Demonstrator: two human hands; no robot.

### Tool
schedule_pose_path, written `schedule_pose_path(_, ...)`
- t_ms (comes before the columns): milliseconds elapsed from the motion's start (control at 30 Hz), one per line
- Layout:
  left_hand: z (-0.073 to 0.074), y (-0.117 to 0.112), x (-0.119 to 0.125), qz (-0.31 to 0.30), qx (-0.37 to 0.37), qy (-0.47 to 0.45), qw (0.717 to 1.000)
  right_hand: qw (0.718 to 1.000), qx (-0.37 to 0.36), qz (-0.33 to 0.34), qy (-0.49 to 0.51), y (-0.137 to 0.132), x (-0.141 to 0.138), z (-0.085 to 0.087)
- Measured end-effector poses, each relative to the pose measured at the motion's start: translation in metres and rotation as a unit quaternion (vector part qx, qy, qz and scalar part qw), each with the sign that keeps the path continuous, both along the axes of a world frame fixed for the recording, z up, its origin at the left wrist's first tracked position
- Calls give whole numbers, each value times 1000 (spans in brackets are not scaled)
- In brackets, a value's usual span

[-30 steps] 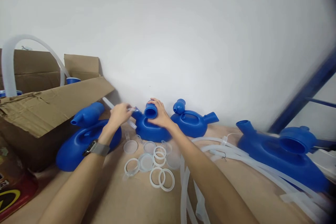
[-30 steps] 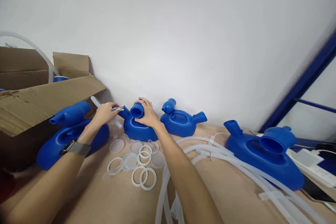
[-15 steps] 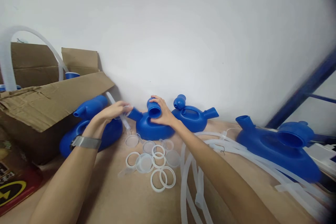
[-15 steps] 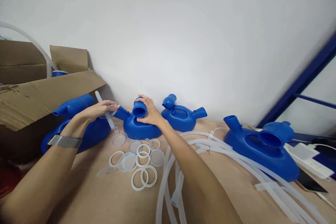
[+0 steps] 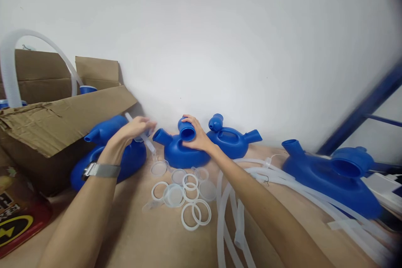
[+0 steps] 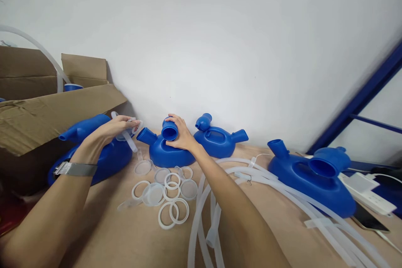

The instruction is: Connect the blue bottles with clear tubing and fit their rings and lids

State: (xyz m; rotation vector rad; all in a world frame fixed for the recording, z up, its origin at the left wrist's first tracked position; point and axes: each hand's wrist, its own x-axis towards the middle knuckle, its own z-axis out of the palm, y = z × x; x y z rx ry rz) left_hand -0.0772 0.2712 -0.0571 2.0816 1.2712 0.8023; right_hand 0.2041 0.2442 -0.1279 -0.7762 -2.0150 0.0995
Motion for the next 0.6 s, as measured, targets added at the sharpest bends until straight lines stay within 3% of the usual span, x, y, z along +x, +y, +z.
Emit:
schedule_pose_path(233,33,-35,7,-66,62,44,995,1000,-4,-9,5,-4,-3,2)
schedule_pose_path(433,53,-68,10,-216,-9,125,968,1000,-7,-10,11,-6,-4,2)
schedule_pose_path(500,54,-72,14,-213,6,123,969,1000,-6,-10,12,-6,-5,2)
schedule_pose_path(600,52,-69,19,-155,67,107,980,1000,-4,-8,10,-8,-4,2)
